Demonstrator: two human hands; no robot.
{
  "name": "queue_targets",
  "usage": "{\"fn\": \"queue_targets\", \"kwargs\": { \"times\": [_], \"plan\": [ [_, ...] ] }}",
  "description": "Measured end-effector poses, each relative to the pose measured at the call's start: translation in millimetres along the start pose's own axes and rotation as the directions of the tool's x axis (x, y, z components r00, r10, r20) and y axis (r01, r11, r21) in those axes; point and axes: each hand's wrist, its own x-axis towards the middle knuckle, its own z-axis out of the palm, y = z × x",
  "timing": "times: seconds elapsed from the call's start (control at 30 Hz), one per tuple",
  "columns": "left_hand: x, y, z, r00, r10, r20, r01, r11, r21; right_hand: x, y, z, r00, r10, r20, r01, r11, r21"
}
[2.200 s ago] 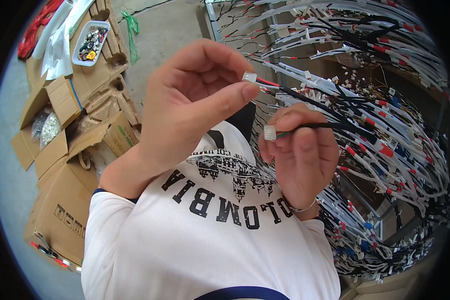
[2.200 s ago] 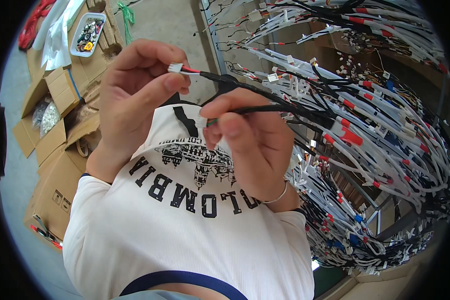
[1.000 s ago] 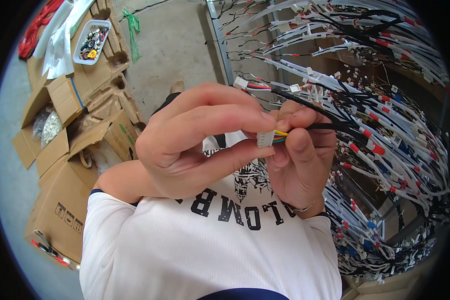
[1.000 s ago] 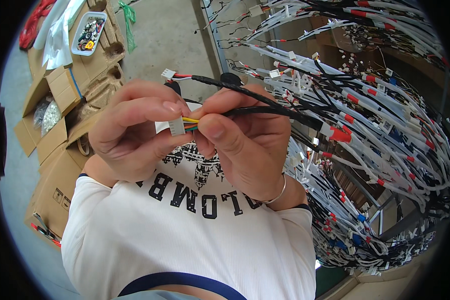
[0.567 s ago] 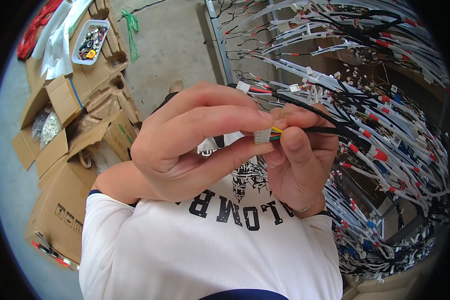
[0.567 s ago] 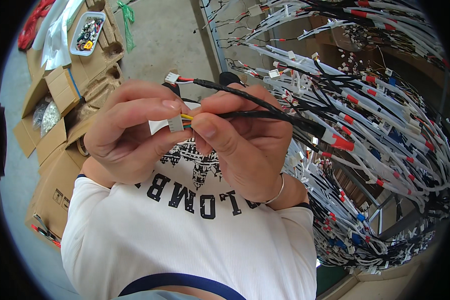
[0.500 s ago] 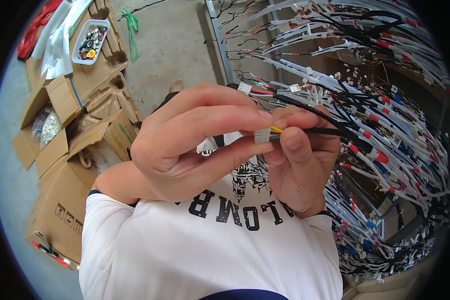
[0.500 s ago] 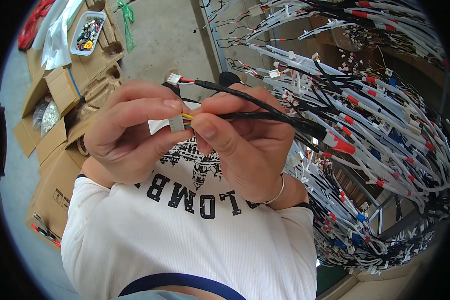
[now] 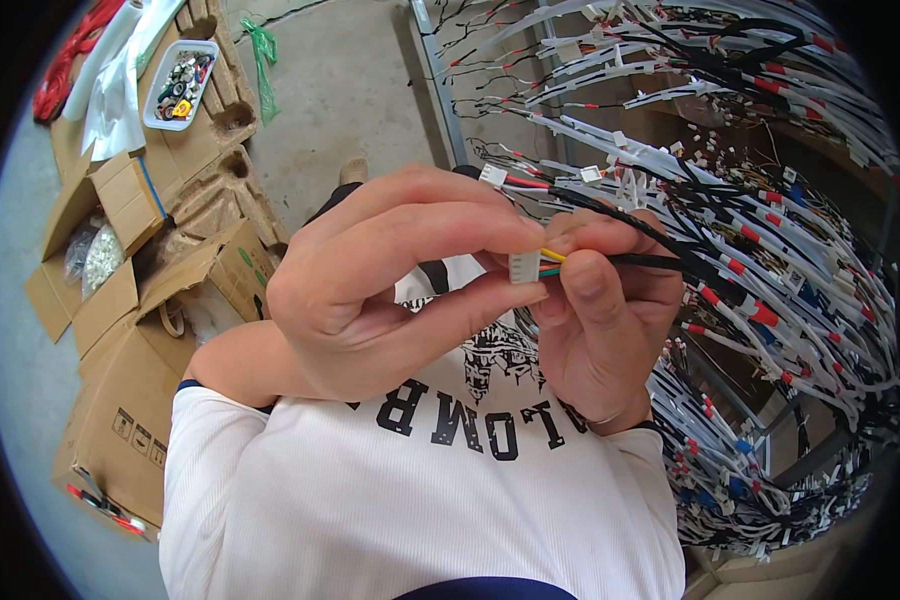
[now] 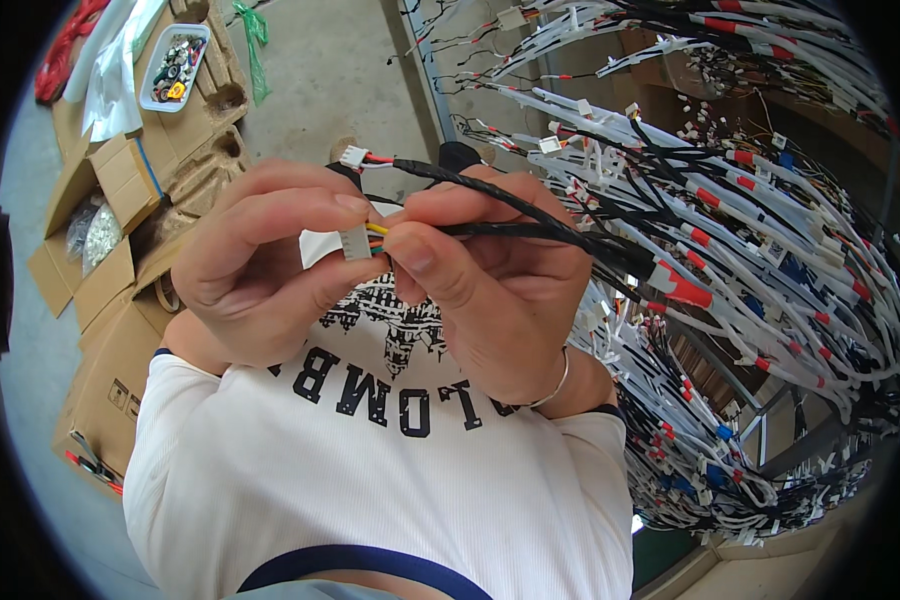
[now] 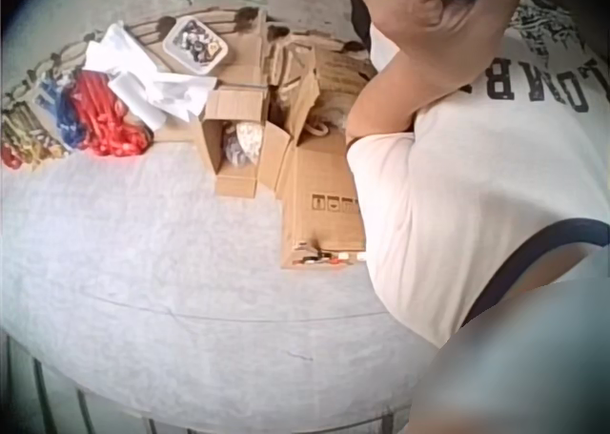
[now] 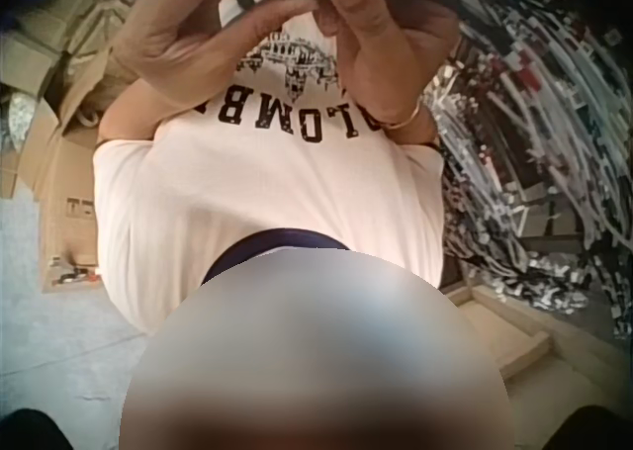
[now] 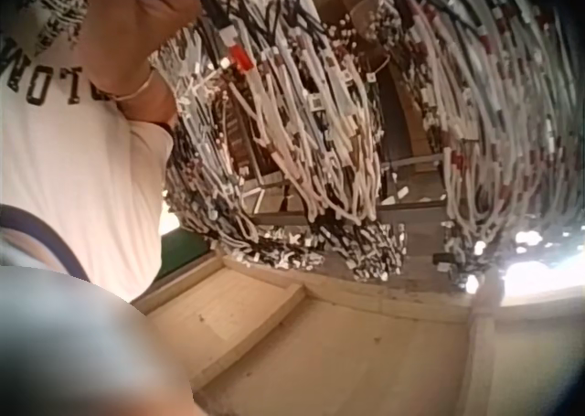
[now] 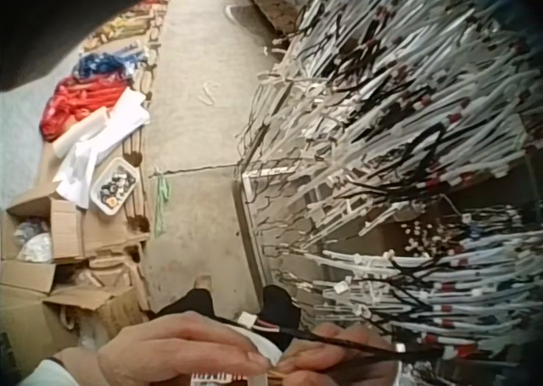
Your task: Apply electrical tape to bundles of wires and organize wire harnesses on a storage rack.
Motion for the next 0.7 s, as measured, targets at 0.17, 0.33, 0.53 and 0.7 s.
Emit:
{"fn": "queue_targets", "kwargs": {
  "times": [0.17, 0.33, 0.53, 0.7],
  "plan": [
    [4, -5, 8, 0.997, -0.075, -0.034, 0.073, 0.995, -0.069, -1, -1, -4, 0.999, 0.020, -0.039, -0.020, 1.000, -0.019],
    [2, -54, 19, 0.748, -0.601, 0.280, 0.659, 0.725, -0.203, -25, 15, -53, 0.990, 0.117, -0.079, -0.137, 0.937, -0.322],
    [78, -41, 60, 0.882, -0.072, 0.465, -0.002, 0.988, 0.156, -111, 20, -103, 0.592, -0.652, -0.474, -0.071, 0.543, -0.837],
    [156, -36, 148, 0.871, 0.187, 0.454, -0.124, 0.978, -0.166, -110, 13, -143, 0.297, -0.814, -0.500, 0.311, 0.578, -0.755]
  ]
}}
